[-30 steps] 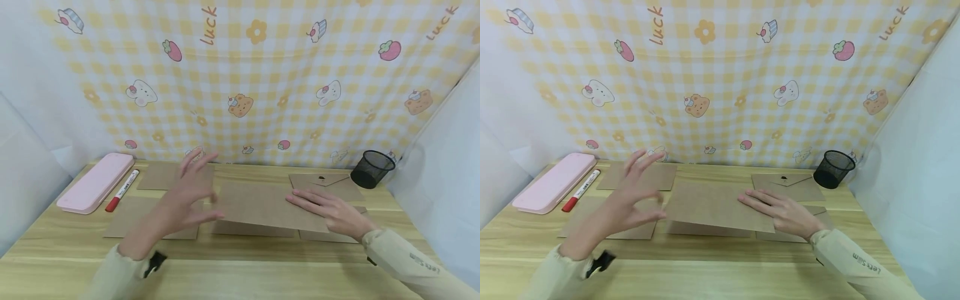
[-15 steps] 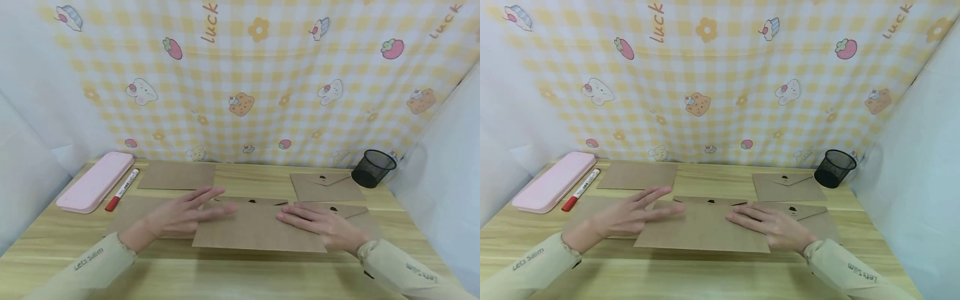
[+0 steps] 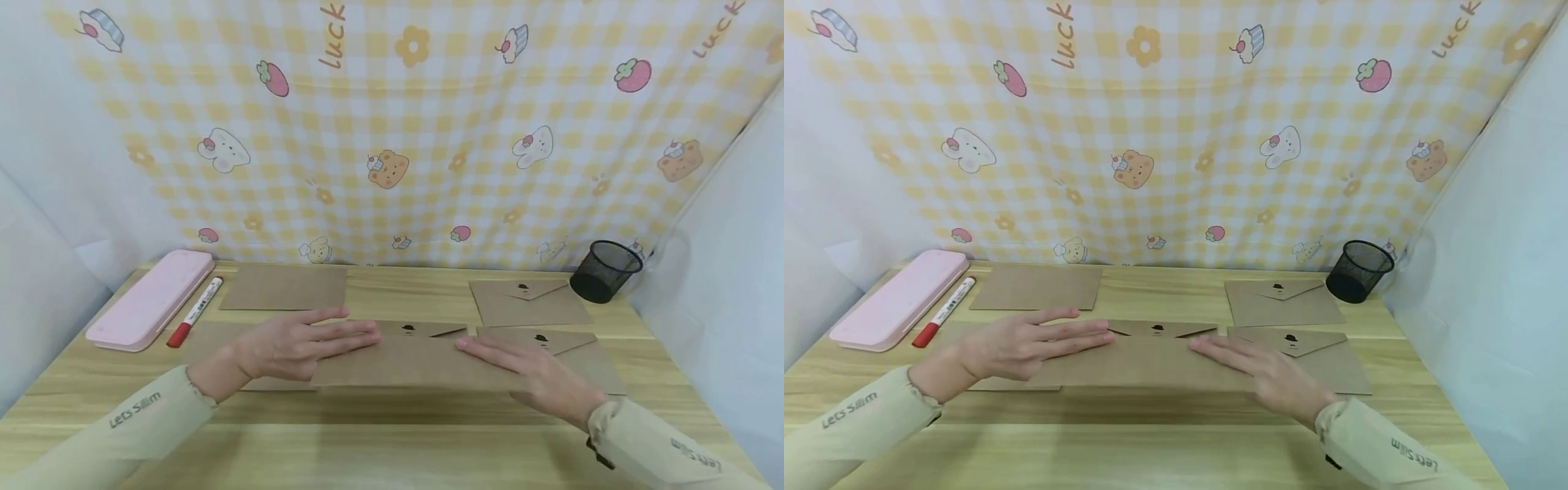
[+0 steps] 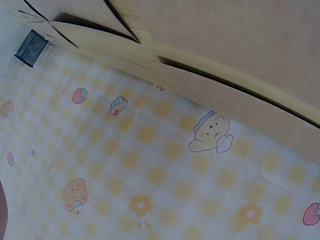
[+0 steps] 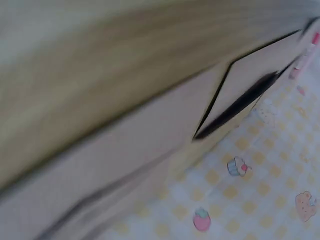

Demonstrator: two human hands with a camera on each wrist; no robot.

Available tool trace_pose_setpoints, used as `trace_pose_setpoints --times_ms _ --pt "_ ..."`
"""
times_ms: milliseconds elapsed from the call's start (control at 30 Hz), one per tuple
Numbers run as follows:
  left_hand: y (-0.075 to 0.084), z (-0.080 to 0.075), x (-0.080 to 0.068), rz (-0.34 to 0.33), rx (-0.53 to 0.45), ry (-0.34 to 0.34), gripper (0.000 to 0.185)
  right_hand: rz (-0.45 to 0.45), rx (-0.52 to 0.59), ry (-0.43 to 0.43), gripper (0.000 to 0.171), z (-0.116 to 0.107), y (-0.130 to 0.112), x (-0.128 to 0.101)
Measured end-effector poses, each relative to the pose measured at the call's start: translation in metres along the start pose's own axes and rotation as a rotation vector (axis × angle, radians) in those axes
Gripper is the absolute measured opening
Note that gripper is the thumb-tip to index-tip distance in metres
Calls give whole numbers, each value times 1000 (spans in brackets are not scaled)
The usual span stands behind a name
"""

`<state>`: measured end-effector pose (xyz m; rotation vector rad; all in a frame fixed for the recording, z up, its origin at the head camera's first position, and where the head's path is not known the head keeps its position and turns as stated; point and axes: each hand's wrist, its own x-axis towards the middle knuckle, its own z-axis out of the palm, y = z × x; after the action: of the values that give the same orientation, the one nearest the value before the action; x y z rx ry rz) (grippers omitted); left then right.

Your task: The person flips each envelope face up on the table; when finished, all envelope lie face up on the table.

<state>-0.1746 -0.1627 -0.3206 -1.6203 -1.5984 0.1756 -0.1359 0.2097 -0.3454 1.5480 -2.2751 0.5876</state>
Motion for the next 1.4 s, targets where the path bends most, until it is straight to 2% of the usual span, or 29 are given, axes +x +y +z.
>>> trace_pose_setpoints --times_ms 67,100,133,167,233,267,300,367,400,467,633,767,833,900,1000,1067,1167,1267,1400 --pt "-1 2 1 -64 -37 6 54 53 43 75 39 4 -1 3" --pt "-2 4 2 -132 -109 -14 45 92 103 111 38 7 -1 5" --pt "-3 5 3 -216 -223 -57 39 138 161 139 35 9 -1 7" --pt "-4 7 4 -323 -376 -111 37 222 279 149 37 11 -1 9" --pt "-7 9 5 -619 -731 -207 35 412 496 159 42 12 -1 12" --pt "-8 11 5 -759 -882 -242 36 514 606 155 46 13 0 13" --pt "-10 13 5 -880 -994 -280 37 591 695 150 49 13 2 14" --pt "-13 16 4 -1028 -1123 -343 36 701 810 134 50 13 6 15" --pt "-14 19 4 -1060 -1154 -356 35 734 820 119 50 13 9 16" --pt "-15 21 2 -1083 -1189 -364 35 774 825 88 49 13 14 17" --pt "-19 27 -2 -1093 -1268 -364 36 838 827 16 49 11 28 20" --pt "-30 38 0 -1133 -1381 -441 39 868 803 21 48 9 48 29" --pt "-39 47 2 -1147 -1391 -490 39 882 759 20 47 10 61 36" --pt "-49 58 3 -1156 -1349 -539 38 893 672 -19 47 13 75 43" --pt "-58 81 4 -1166 -1195 -641 36 894 493 -124 45 20 96 51" --pt "-61 97 5 -1152 -1093 -731 36 889 394 -188 44 27 109 56" --pt "-59 116 11 -1093 -977 -869 36 874 286 -262 41 39 122 60" --pt "-56 126 18 -1037 -900 -980 37 854 180 -330 38 47 129 60" --pt "-54 129 25 -1066 -866 -1068 43 849 80 -373 36 51 133 57"
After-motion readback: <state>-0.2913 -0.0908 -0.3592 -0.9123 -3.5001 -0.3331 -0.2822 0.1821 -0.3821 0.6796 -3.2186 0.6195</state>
